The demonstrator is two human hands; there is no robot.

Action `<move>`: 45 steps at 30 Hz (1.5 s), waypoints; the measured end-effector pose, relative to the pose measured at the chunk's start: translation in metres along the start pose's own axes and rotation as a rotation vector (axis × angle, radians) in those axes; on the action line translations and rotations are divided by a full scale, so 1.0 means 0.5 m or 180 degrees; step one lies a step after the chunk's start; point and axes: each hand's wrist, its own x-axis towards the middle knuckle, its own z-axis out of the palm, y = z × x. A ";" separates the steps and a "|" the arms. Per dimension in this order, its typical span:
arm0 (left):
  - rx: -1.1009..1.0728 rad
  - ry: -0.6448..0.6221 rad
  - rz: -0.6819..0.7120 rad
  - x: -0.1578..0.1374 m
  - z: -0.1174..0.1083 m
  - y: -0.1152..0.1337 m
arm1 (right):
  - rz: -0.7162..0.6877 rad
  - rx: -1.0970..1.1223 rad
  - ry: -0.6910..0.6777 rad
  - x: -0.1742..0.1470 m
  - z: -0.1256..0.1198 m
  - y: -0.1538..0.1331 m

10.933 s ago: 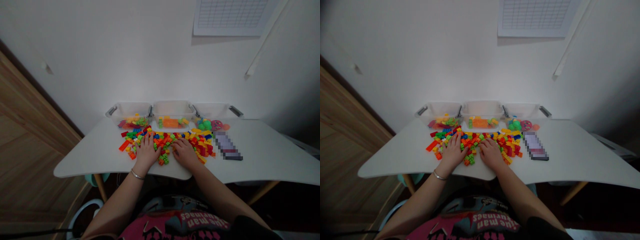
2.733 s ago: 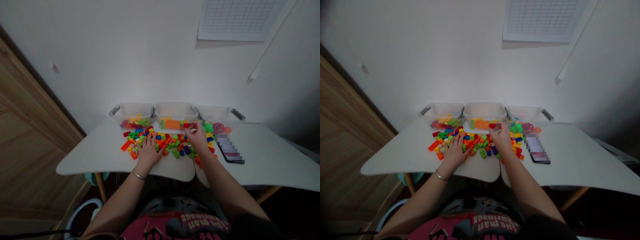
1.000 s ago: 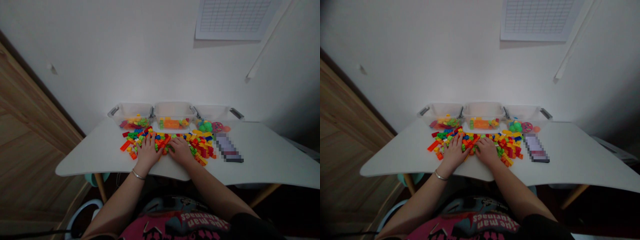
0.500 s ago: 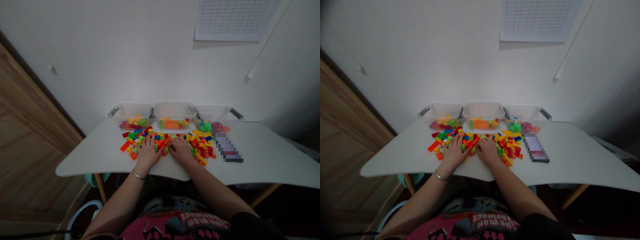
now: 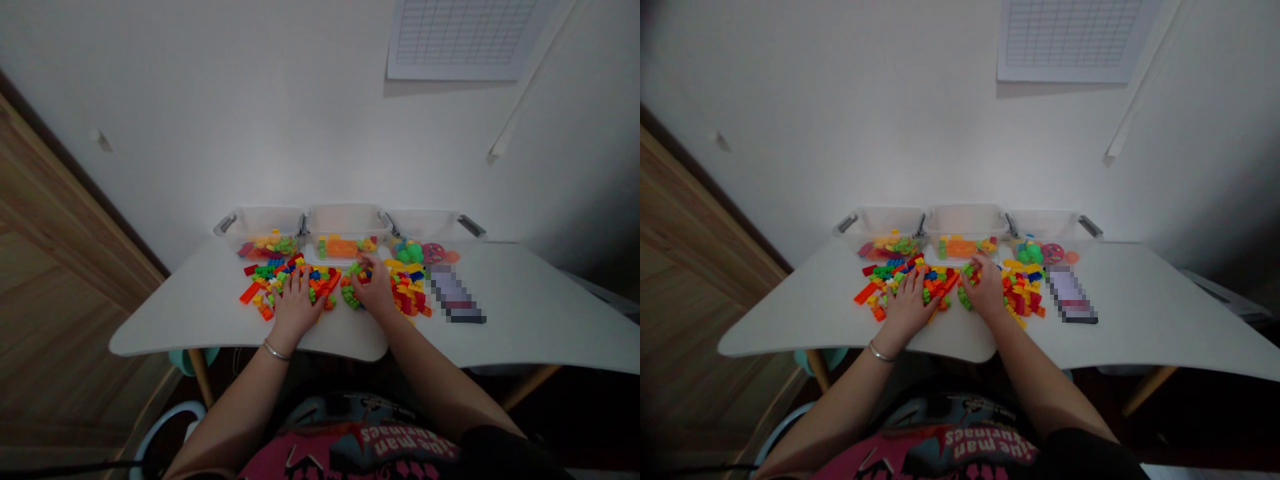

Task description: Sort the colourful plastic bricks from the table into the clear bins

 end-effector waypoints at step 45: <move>-0.0026 -0.0071 -0.0065 0.001 -0.005 0.002 | -0.0406 -0.0084 -0.0060 0.188 -0.043 0.035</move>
